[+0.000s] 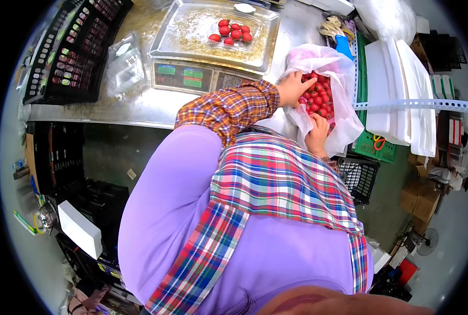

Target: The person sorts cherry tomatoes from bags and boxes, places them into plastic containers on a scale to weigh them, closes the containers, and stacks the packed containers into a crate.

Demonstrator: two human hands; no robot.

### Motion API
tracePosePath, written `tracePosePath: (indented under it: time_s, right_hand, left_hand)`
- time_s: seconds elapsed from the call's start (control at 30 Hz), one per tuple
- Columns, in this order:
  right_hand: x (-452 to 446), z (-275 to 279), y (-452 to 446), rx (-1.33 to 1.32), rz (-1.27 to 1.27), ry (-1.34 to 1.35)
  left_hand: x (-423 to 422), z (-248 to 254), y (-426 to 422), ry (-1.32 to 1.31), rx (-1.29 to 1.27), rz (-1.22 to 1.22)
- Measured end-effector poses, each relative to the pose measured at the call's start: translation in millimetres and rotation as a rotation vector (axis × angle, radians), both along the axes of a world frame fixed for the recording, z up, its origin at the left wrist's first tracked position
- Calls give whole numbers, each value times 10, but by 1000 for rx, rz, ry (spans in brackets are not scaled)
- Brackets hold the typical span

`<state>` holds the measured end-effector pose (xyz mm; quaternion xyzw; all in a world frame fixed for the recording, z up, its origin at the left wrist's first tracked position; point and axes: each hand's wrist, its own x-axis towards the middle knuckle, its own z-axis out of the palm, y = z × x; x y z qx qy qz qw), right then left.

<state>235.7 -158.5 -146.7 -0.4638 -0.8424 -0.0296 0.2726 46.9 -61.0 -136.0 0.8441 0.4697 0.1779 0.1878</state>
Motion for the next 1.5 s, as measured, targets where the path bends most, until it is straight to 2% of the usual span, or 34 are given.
tracePosePath:
  time_s: [0.1, 0.2, 0.33, 0.37, 0.47, 0.53, 0.6, 0.67, 0.73, 0.83, 0.9, 1.07, 1.2, 1.23, 1.3, 1.33, 1.37, 1.4, 1.47, 1.5]
  right_hand:
    - [-5, 68, 179, -51, 28, 3]
    - [9, 167, 193, -193, 38, 3]
    - [-64, 163, 86, -223, 130, -22]
    - [-87, 107, 70, -199, 203, 16]
    - [-248, 47, -36, -230, 213, 28]
    - [-306, 92, -76, -269, 217, 52]
    - [-248, 104, -60, -281, 199, 150]
    - [-152, 65, -25, -258, 201, 216]
    - [-109, 162, -63, -276, 70, 152]
    - [-140, 309, -126, -303, -142, 17]
    - [-192, 269, -131, -328, -169, -54]
    - [-208, 194, -49, -401, -166, -106]
    - [-81, 285, 44, -643, -129, 172]
    - [-38, 289, 83, -599, -128, 222]
    - [-55, 510, 142, -983, -335, 495]
    - [-27, 588, 163, -1174, -439, 635]
    - [48, 593, 201, -1251, -402, 805]
    - [67, 596, 213, -1264, -386, 973]
    - [84, 586, 218, -1273, -351, 1315]
    - [98, 555, 235, -1301, -317, 1265]
  left_hand:
    - [46, 186, 51, 159, -21, 41]
    - [124, 194, -68, 308, 246, 136]
    - [172, 285, -129, 148, 217, -114]
    - [245, 226, -89, -37, 205, -136]
    - [297, 80, 12, -81, 199, -78]
    - [162, 24, 32, 190, 136, -34]
    - [5, -72, 78, 115, 115, -74]
    - [-105, -224, 153, 28, -56, -122]
    - [-166, -59, 88, 9, -132, -114]
    - [-138, -3, 73, 79, -115, -121]
    - [-87, 146, 39, 97, -86, -113]
    - [-38, 36, 108, 96, -77, -81]
    - [-109, -104, -6, 31, -35, -133]
    - [-127, -155, -27, -2, -43, -137]
    - [-233, -96, -28, 22, -30, -146]
    - [-246, -6, -11, -65, -183, -91]
    - [-259, 143, 14, -151, -333, -35]
    - [-272, 262, 30, -237, -483, 23]
    - [-301, 393, 37, -591, -894, 117]
    - [-315, 466, 36, -799, -1080, 129]
